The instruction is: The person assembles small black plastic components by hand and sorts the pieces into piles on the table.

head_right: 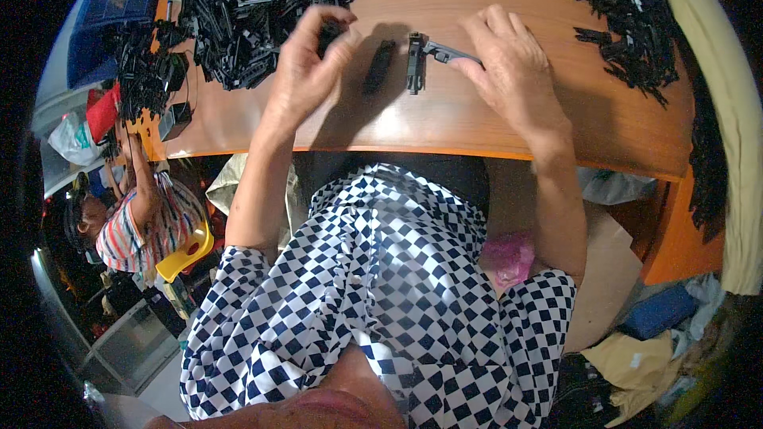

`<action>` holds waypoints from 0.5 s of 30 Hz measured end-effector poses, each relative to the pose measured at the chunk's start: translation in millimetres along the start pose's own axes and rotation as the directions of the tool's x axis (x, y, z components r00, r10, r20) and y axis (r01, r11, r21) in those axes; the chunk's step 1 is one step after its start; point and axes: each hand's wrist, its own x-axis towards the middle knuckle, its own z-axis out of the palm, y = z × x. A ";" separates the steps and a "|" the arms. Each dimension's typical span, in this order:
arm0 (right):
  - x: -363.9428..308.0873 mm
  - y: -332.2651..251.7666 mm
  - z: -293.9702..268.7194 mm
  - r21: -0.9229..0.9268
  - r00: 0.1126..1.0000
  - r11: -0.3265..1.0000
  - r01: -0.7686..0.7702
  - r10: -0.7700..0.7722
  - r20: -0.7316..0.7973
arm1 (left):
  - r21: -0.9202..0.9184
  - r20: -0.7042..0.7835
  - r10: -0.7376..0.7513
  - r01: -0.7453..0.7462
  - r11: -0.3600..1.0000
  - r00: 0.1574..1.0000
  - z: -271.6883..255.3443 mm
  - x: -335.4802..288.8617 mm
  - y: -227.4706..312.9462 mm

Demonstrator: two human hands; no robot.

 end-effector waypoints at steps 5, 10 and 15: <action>-1.1 -13.4 27.1 -0.170 0.995 0.982 -0.088 0.093 0.021 | 0.311 0.129 0.016 -0.056 0.949 0.992 17.1 -20.2 -17.5; 1.0 -47.6 79.7 -0.115 0.992 0.988 -0.103 0.095 -0.077 | 0.059 -0.146 0.025 -0.017 0.998 0.989 61.0 -20.3 -25.9; 2.0 -76.3 109.3 0.415 0.963 0.875 -0.248 0.268 0.012 | -0.374 -0.455 -0.104 -0.084 0.924 0.884 78.3 -45.7 -60.4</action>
